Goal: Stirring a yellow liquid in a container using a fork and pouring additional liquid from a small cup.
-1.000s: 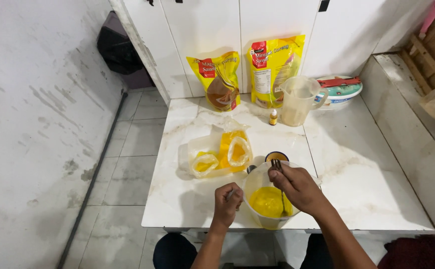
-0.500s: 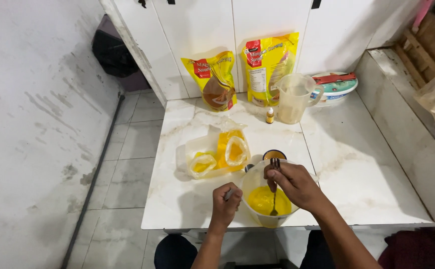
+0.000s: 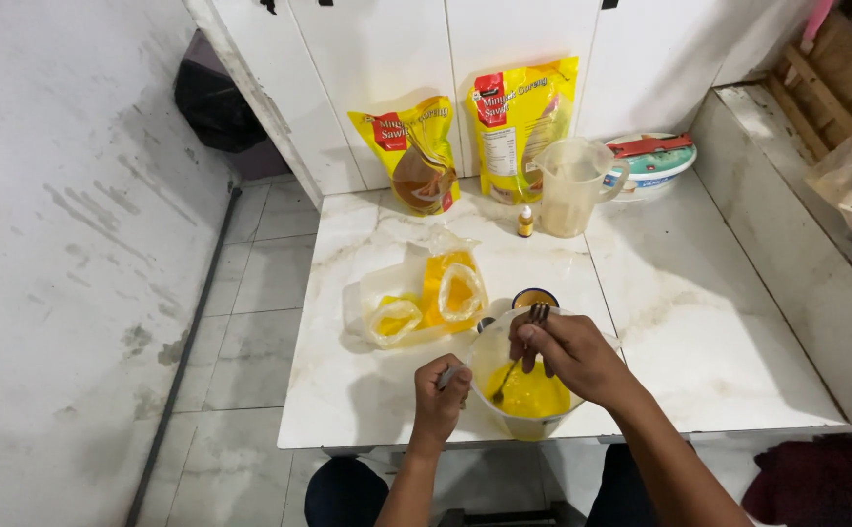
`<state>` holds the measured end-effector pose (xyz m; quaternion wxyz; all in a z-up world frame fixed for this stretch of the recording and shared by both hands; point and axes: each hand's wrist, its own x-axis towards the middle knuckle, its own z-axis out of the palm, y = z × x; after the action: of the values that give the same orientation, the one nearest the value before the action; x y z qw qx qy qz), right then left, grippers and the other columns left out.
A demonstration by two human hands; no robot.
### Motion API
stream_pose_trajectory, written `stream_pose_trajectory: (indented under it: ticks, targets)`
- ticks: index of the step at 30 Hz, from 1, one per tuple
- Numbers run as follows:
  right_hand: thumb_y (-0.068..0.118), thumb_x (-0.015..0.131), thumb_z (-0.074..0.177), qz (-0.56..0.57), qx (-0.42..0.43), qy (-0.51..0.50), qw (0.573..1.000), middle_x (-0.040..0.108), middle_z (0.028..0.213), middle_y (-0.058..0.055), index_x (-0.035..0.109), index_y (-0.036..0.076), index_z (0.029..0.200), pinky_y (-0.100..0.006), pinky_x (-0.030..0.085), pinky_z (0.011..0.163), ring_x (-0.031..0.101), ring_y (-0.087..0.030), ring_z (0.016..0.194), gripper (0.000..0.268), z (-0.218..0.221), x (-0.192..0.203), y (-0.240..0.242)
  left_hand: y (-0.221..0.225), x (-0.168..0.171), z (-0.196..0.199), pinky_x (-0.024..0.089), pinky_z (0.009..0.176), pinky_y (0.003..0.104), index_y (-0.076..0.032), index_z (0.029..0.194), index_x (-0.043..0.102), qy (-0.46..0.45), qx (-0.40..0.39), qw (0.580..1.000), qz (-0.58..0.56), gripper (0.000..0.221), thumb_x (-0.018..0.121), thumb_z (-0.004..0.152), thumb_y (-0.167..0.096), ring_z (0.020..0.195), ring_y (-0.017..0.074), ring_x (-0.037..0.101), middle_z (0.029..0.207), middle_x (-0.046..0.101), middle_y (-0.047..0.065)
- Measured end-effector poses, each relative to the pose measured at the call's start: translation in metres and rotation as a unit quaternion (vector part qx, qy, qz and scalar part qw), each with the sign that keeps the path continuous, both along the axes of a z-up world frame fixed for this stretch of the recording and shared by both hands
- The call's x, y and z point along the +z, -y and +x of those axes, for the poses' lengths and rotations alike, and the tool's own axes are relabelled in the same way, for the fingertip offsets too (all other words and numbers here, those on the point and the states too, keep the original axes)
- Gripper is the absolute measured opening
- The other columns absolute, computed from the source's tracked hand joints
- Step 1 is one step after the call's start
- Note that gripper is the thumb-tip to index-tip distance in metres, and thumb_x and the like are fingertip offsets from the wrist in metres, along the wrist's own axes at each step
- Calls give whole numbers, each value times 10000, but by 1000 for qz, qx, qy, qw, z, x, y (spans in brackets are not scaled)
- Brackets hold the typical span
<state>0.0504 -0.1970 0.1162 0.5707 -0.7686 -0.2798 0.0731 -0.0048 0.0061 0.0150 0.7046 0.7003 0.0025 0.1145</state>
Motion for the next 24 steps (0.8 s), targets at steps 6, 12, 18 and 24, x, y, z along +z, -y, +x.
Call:
stream_pose_trajectory:
  ticks: [6, 12, 18, 24]
  targets:
    - [295, 493, 982, -109, -55, 75, 990, 581, 654, -8, 567, 108, 781, -338, 384, 583, 515, -170, 586, 284, 0, -10, 3, 6, 6, 0, 457, 489, 258, -114, 657, 611, -42, 45, 996, 59, 406, 642, 841, -474, 520, 109, 510, 546, 512, 27]
    - [98, 458, 981, 39, 111, 60, 991, 723, 686, -164, 671, -36, 986, -358, 600, 520, 718, -255, 585, 251, -2, 24, -6, 1, 21, 7, 294, 393, 221, -130, 512, 523, 14, -24, 999, 28, 447, 618, 891, -349, 385, 64, 337, 387, 390, 0]
    - [132, 541, 904, -194, 139, 15, 971, 763, 682, -155, 712, 40, 862, -373, 594, 550, 737, -289, 564, 198, 4, 70, -4, -7, -6, 14, 340, 427, 226, -171, 530, 500, 23, -49, 997, 63, 496, 570, 925, -463, 410, 77, 402, 422, 434, -9]
    - [4, 484, 952, -117, 170, 63, 976, 716, 858, -246, 572, -33, 1124, -400, 613, 611, 745, -347, 727, 197, 9, 74, -13, -7, 22, 6, 372, 425, 189, -169, 514, 500, -9, -71, 995, 72, 456, 555, 915, -379, 367, 87, 480, 413, 465, -4]
